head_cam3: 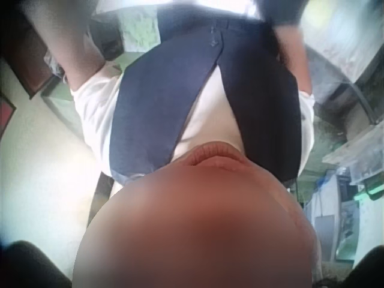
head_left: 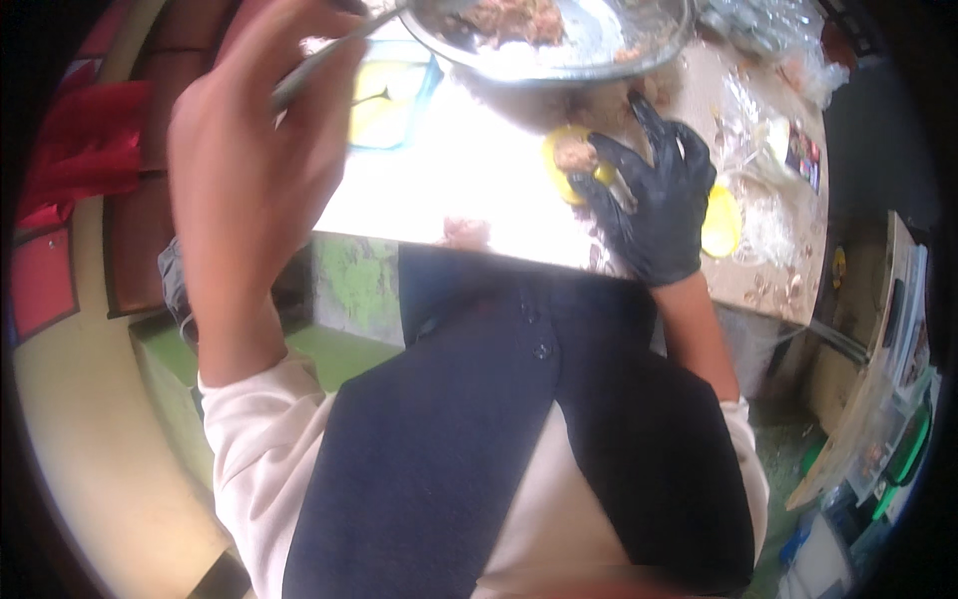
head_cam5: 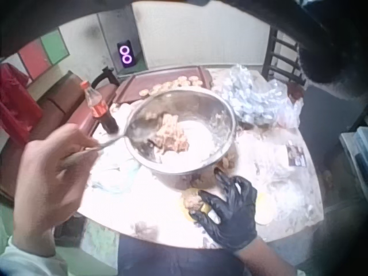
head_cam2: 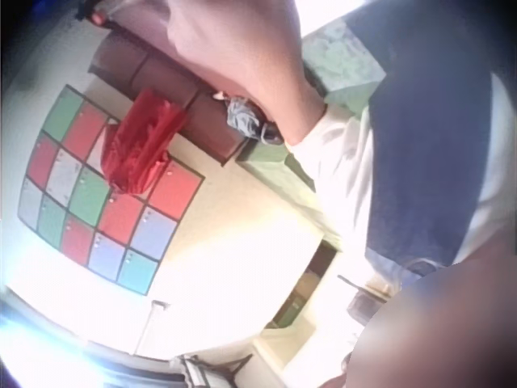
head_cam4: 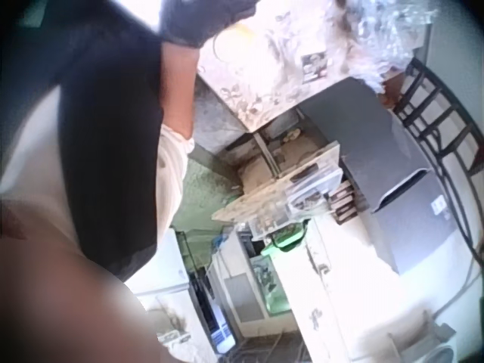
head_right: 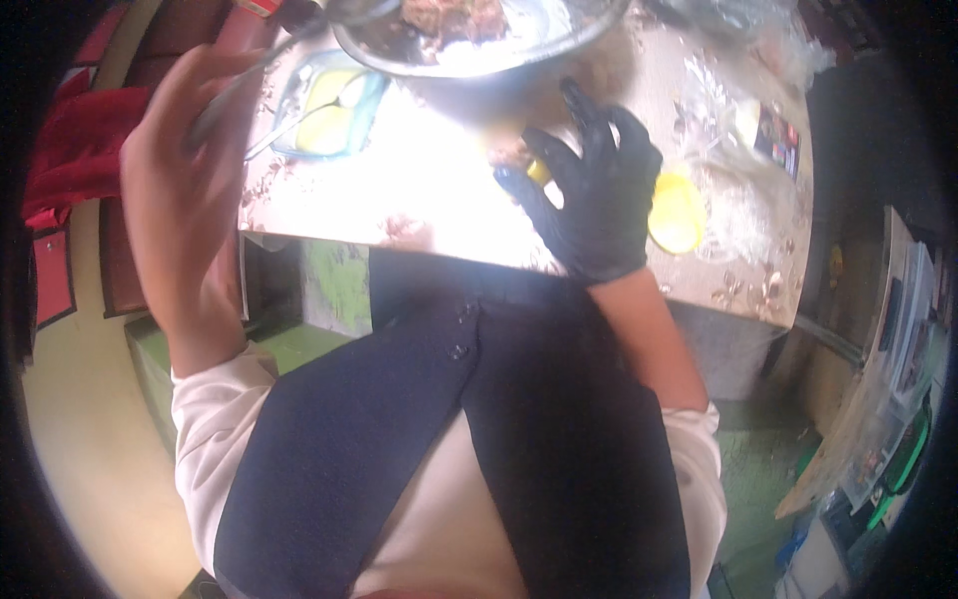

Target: The person places a brown paste onto small yellow discs using a spoon, then folds the discs over the filling to form sealed packets. The person repeats this process multiple times, arranging the finished packets on a nearby tray.

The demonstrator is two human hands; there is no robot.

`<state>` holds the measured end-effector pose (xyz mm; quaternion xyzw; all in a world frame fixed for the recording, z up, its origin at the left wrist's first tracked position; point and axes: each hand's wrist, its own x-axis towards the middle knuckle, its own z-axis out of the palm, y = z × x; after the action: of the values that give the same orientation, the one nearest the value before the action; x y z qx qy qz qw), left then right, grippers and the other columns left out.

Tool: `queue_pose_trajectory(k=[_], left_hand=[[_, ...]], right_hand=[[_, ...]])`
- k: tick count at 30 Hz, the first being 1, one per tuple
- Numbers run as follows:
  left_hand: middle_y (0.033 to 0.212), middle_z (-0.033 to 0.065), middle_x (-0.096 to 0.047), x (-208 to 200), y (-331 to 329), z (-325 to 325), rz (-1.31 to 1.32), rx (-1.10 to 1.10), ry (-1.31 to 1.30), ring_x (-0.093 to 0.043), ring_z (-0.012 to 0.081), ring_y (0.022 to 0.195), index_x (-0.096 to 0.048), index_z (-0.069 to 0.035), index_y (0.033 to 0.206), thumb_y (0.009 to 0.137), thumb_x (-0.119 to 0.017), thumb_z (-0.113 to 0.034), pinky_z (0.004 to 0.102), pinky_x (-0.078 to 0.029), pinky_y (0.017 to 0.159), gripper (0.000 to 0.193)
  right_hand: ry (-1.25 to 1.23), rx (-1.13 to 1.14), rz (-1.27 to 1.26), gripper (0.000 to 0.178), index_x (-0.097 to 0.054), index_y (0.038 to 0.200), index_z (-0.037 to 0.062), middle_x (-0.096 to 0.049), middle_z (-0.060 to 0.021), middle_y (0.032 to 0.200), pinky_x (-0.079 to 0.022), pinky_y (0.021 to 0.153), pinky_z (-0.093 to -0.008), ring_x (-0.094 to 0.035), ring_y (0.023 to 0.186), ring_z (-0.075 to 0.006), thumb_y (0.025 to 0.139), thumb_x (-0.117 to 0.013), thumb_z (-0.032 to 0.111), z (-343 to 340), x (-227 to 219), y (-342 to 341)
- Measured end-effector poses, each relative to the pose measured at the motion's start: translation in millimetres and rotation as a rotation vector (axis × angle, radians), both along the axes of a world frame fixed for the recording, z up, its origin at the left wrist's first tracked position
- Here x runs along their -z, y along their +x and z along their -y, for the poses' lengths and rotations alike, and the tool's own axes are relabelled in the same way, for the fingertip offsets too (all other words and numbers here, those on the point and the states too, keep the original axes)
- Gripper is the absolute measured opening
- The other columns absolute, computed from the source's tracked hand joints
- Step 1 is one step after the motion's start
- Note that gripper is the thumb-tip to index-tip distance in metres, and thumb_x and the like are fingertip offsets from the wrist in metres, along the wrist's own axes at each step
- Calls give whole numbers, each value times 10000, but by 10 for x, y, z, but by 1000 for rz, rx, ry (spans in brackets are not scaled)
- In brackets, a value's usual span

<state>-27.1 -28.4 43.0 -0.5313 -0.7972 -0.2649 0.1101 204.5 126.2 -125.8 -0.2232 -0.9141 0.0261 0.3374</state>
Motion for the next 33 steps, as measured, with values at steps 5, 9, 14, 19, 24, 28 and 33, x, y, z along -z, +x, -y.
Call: queue_pose_trajectory(k=[5,9,14,19,24,28,33], left_hand=[[877,227,-732,82,-162,-564,-153,130,-358,-714,407,906,-698,-44,961,893,-629,-168,491,-543,844,157],[864,272,-708,192,-156,-859,-150,54,-587,-697,447,886,-659,14,964,948,-537,-178,526,-543,792,228],[913,264,-717,194,-103,-798,-73,54,-592,-699,443,912,-647,0,1057,960,-576,-199,516,-539,822,233],[1089,245,-709,185,68,-533,-103,71,-386,-700,389,1011,-646,-63,1183,910,-711,-243,469,-538,872,333],[898,52,-724,325,173,-156,16,121,9,-626,134,728,-733,9,1108,1023,-664,-182,284,-495,677,220],[876,43,-694,858,261,-71,909,129,-454,-631,114,822,-735,2,1159,1078,-568,-263,274,-499,748,323],[864,45,-687,1337,301,-163,1257,159,-479,-633,99,794,-678,-9,1258,1073,-588,-316,263,-525,735,369]], right_hand=[[-47,-11,49,526,-694,1306,251,-566,-102,1499,-399,1017,-447,-468,1256,-340,847,-805,483,80,-36,63],[-104,-70,43,503,-703,1296,248,-562,-131,1503,-404,1015,-465,-484,1246,-346,850,-813,454,74,4,108],[-117,-75,-13,498,-706,1289,222,-600,-130,1440,-415,1011,-462,-496,1235,-343,853,-813,437,14,0,147],[-91,-147,-26,478,-714,1275,175,-639,-117,1370,-441,987,-460,-546,1164,-337,843,-835,341,-36,-42,113],[-522,-68,-107,295,-764,1142,92,-725,-112,1170,-513,879,-411,-653,971,-304,871,-815,196,-136,-121,168],[-756,-89,-56,192,-783,1049,49,-757,-119,996,-535,830,-403,-682,927,-310,934,-749,199,-241,-123,84],[-940,-117,64,257,-754,1059,-15,-759,-148,986,-547,835,-367,-702,891,-267,947,-733,216,-333,-106,-65]])
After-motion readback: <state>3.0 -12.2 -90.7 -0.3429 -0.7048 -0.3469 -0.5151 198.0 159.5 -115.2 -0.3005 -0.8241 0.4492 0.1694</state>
